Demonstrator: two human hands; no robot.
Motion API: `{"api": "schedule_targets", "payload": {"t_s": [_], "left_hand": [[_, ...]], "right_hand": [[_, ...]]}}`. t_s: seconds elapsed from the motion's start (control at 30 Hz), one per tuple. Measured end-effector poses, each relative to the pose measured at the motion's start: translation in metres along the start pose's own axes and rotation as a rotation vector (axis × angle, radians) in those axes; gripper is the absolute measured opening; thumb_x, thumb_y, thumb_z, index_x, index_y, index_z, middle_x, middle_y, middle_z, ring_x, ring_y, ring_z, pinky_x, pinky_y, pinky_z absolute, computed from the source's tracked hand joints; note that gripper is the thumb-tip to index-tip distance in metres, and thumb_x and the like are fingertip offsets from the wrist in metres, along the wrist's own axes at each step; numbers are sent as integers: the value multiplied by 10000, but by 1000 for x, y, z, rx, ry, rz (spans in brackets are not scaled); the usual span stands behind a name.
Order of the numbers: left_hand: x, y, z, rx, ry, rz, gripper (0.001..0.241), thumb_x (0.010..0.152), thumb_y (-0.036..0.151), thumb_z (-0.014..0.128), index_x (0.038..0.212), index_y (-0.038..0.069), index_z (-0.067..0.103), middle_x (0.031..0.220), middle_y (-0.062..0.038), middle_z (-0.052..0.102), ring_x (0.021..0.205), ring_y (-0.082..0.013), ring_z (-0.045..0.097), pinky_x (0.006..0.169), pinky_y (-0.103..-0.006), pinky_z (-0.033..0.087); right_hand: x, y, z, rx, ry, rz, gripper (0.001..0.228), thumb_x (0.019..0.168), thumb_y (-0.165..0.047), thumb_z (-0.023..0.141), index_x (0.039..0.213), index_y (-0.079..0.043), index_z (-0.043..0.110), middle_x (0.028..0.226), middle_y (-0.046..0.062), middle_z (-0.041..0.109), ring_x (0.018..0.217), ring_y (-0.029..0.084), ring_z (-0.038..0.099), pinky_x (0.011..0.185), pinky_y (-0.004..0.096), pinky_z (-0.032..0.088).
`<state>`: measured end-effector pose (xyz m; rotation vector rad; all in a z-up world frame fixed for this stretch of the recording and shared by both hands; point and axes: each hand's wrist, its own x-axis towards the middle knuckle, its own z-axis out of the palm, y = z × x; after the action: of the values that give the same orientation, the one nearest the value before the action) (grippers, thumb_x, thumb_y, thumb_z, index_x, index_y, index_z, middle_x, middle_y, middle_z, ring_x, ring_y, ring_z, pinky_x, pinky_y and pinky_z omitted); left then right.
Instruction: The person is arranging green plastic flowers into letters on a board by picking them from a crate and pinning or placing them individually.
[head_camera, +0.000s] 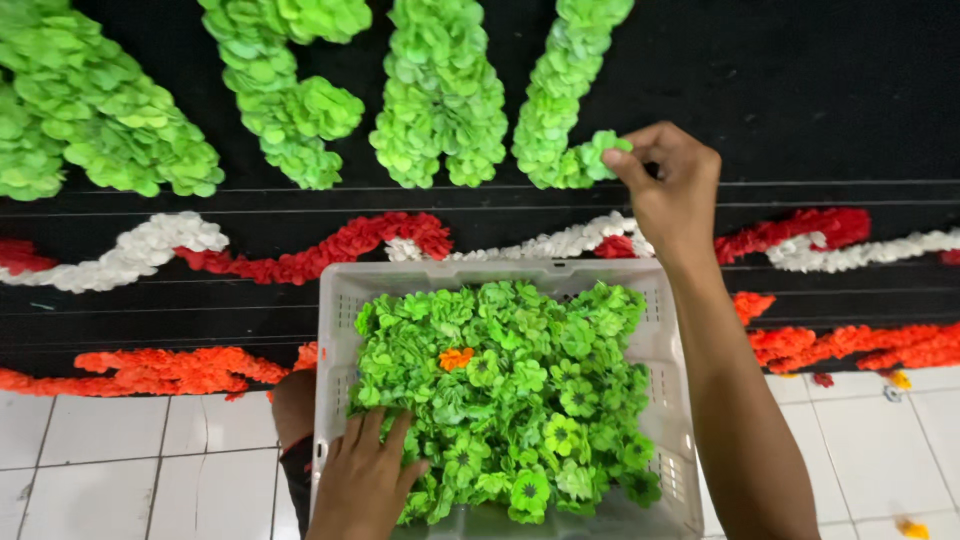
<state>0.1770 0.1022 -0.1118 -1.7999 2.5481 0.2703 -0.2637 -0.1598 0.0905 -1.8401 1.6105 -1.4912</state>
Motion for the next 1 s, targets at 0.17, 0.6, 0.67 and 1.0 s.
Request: {"api": "schedule_targets", "payload": {"t_s": [0.17,0.6,0.67,1.0], "left_hand": [[5,6,-16,-13,18,15,789,1042,688,841,1657,239,636,1601,-123,669,1463,-413,623,1079,-613,622],[-2,-31,-61,-158,404,7,672,1108,762,610,1560,295,780,1477,-34,728,1321,-350,711,1290,-719,349],[4,-34,-67,-219,465,-88,817,1070,749,664,1674,201,656,1539,-138,673,1381,-406,651,1259,-656,424],[6,-69,-6,-938,120,-396,1264,931,566,979,1910,255,243,1871,-39,576,1704,-232,579,1418,-385,381]], "right_hand": [[-3,-35,-10,131,-99,199,125,1099,-58,964,1095,-93,845,1058,66,870,1024,171,838,976,358,690],[-35,0,-5,-417,26,-135,699,1071,-540,1034,749,-136,562,599,-3,537,698,61,386,638,463,430],[-15,18,16,-521,85,-256,729,1129,-448,1029,678,-165,531,559,-17,522,599,117,432,766,481,452],[-23,15,28,-748,225,-570,740,1078,-444,1098,588,-223,589,542,-52,505,638,175,489,882,469,392]]}}
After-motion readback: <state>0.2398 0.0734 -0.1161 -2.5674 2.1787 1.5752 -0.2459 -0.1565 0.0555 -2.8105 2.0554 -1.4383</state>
